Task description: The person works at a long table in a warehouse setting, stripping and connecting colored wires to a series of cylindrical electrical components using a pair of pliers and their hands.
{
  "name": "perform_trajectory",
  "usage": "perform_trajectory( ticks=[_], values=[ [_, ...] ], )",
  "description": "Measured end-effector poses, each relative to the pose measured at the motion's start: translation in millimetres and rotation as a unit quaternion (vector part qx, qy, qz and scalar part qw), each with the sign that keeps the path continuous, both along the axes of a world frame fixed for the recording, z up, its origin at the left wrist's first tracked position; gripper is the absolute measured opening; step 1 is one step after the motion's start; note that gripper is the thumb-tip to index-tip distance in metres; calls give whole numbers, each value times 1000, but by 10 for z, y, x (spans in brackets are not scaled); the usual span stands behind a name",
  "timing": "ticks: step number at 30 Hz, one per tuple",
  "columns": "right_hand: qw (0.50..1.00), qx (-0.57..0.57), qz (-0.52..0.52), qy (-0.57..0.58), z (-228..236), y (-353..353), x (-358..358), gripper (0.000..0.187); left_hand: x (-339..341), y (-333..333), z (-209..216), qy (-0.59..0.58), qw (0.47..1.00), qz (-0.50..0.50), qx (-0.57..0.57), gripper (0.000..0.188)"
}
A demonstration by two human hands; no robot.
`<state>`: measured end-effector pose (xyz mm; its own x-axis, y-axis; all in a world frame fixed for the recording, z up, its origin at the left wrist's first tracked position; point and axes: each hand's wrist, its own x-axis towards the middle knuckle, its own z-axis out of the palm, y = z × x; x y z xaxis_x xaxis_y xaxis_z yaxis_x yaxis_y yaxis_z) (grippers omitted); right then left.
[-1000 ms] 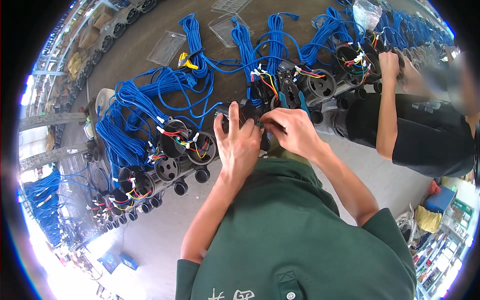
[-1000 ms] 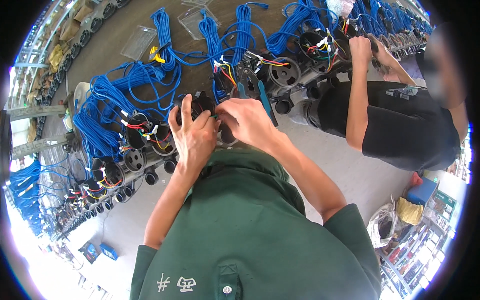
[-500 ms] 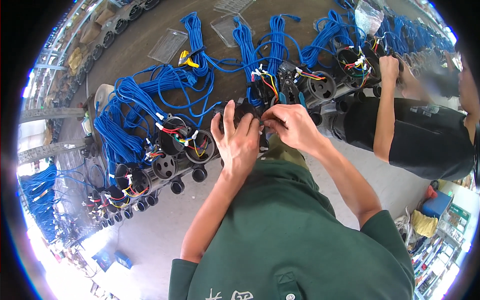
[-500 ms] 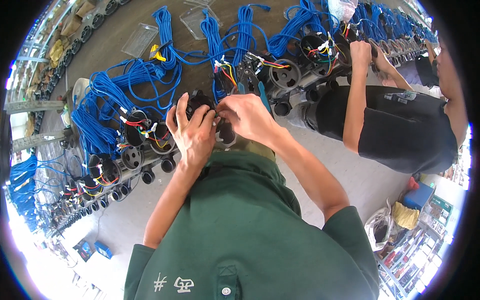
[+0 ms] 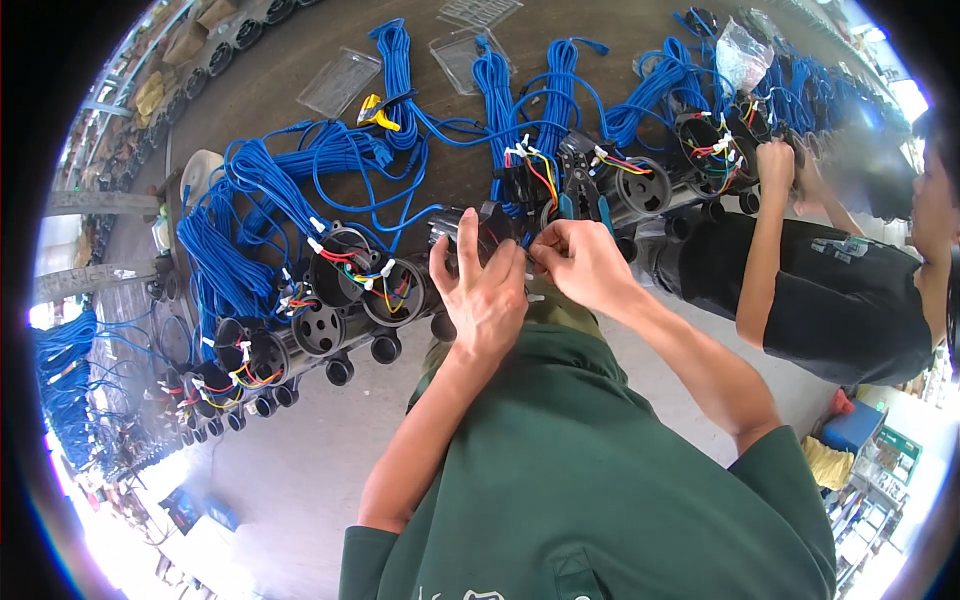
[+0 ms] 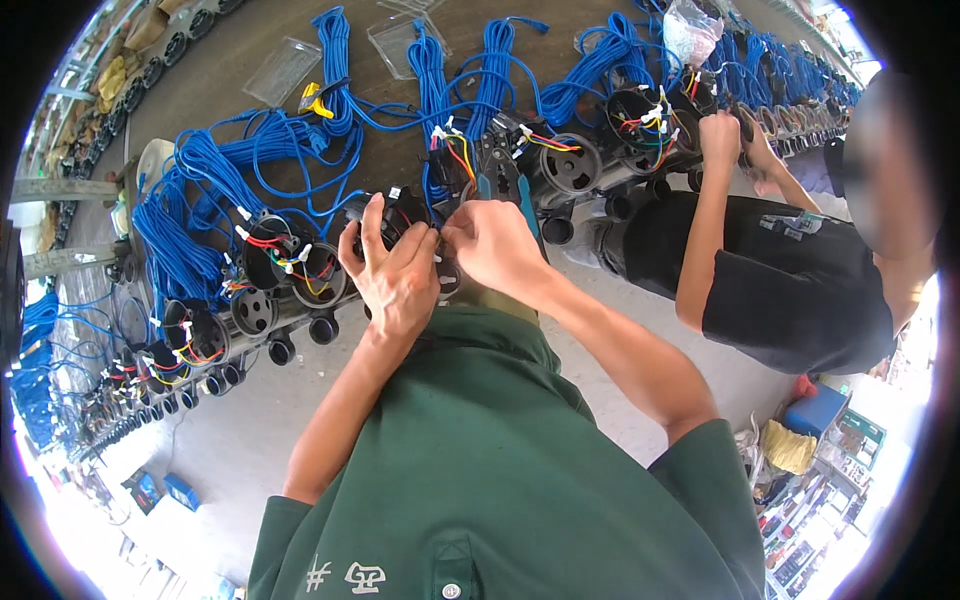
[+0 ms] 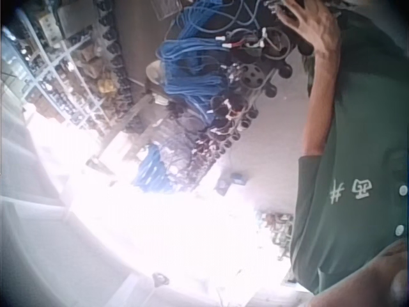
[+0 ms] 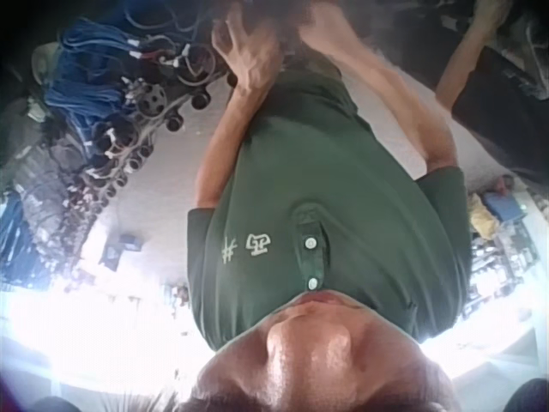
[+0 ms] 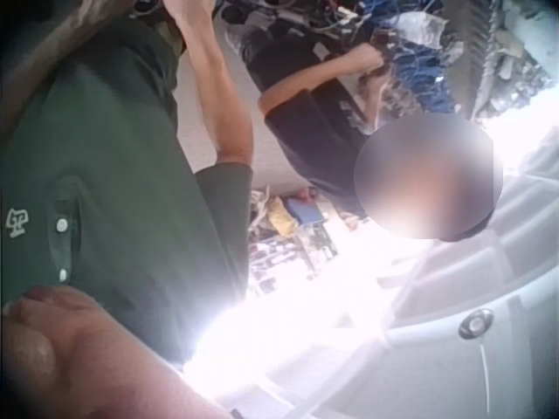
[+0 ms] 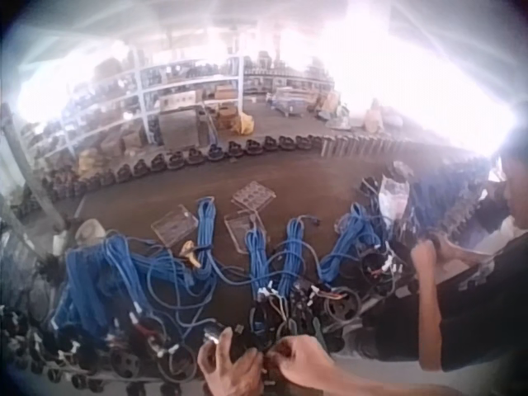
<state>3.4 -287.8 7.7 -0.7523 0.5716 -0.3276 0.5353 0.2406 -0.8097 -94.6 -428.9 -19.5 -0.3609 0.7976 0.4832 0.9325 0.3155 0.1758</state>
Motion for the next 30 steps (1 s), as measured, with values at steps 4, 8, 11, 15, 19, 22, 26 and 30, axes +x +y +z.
perform_trajectory(
  ticks=[4, 8, 11, 15, 19, 22, 26, 30],
  values=[
    [997, -63, 36, -2, 170, 95, -18, 18, -55, -10, 34, -20, 1000, -16, -10, 21],
    [871, 390, 248, 165, 150, 293, 100, 22, -94, 28, 104, -53, 998, -24, -23, 22],
    [820, 454, 296, 183, 166, 339, 135, 34, -122, 41, 169, -67, 996, -33, -46, 22],
    [759, 521, 343, 189, 51, 390, 142, 37, -143, 33, 150, -57, 997, -40, -23, 21],
    [748, 508, 374, 206, 12, 480, 79, 32, -195, -13, 148, -65, 996, -63, -16, 21],
    [827, 402, 334, 208, -3, 399, 65, 18, -193, -39, 90, -44, 996, -76, -11, 21],
    [998, -20, 60, -12, -3, 30, 64, 14, -170, -45, -58, -9, 995, -78, 62, 9],
    [946, -295, -121, -60, 10, 61, 96, 21, -163, -45, -84, -1, 993, -87, 80, 10]
  ],
)
